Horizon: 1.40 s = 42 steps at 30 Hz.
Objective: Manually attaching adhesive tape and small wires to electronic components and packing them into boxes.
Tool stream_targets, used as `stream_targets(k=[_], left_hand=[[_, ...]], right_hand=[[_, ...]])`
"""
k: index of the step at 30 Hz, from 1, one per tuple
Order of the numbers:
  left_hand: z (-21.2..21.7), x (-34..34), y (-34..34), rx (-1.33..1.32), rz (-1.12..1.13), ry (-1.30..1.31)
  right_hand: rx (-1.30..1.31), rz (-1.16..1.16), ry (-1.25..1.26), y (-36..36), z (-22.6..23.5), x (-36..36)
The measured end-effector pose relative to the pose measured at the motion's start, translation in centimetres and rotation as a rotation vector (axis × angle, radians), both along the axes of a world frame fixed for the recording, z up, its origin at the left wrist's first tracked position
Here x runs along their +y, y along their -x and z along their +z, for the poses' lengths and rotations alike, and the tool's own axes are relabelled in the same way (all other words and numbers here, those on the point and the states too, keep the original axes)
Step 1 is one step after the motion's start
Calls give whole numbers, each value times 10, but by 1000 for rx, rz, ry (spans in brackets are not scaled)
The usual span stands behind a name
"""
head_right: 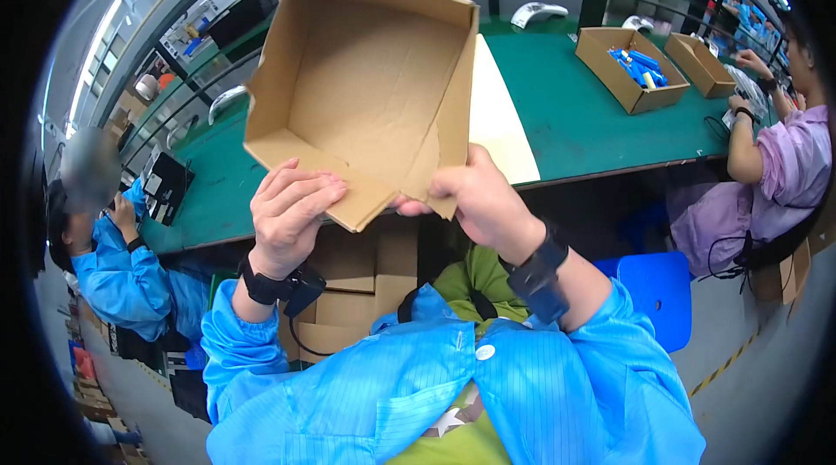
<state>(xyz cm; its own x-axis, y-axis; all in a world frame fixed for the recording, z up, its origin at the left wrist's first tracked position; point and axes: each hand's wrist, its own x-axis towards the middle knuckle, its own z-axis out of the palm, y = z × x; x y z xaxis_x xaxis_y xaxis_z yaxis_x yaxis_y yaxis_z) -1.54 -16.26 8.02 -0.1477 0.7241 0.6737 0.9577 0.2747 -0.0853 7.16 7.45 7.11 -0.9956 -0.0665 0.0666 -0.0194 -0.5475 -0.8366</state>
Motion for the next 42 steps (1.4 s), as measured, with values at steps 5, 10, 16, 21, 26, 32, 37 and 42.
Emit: stream_targets(k=[5,10,16,21,26,32,37,42], left_hand=[[8,-13,-30,-302,134,-470],[-19,-4,-25,-1182,-228,-1277],[-4,23,-35,-1021,-95,-1075],[-4,52,-77,-739,-84,-681],[-8,30,-91,-1088,-240,-477],[-10,-8,-92,-1740,-683,-278],[-40,-11,-61,-1720,-537,-368],[28,17,-90,-217,201,-215]], right_hand=[[21,-86,-108,-13,-12,-18],[89,-92,-366,-32,-11,-37],[300,-629,-782,-95,38,55],[434,-896,-1176,-96,52,41],[348,-650,-709,-109,3,73],[198,-325,-393,-135,-14,99],[98,-338,-526,-118,-25,87],[224,-867,-1487,-97,-3,54]])
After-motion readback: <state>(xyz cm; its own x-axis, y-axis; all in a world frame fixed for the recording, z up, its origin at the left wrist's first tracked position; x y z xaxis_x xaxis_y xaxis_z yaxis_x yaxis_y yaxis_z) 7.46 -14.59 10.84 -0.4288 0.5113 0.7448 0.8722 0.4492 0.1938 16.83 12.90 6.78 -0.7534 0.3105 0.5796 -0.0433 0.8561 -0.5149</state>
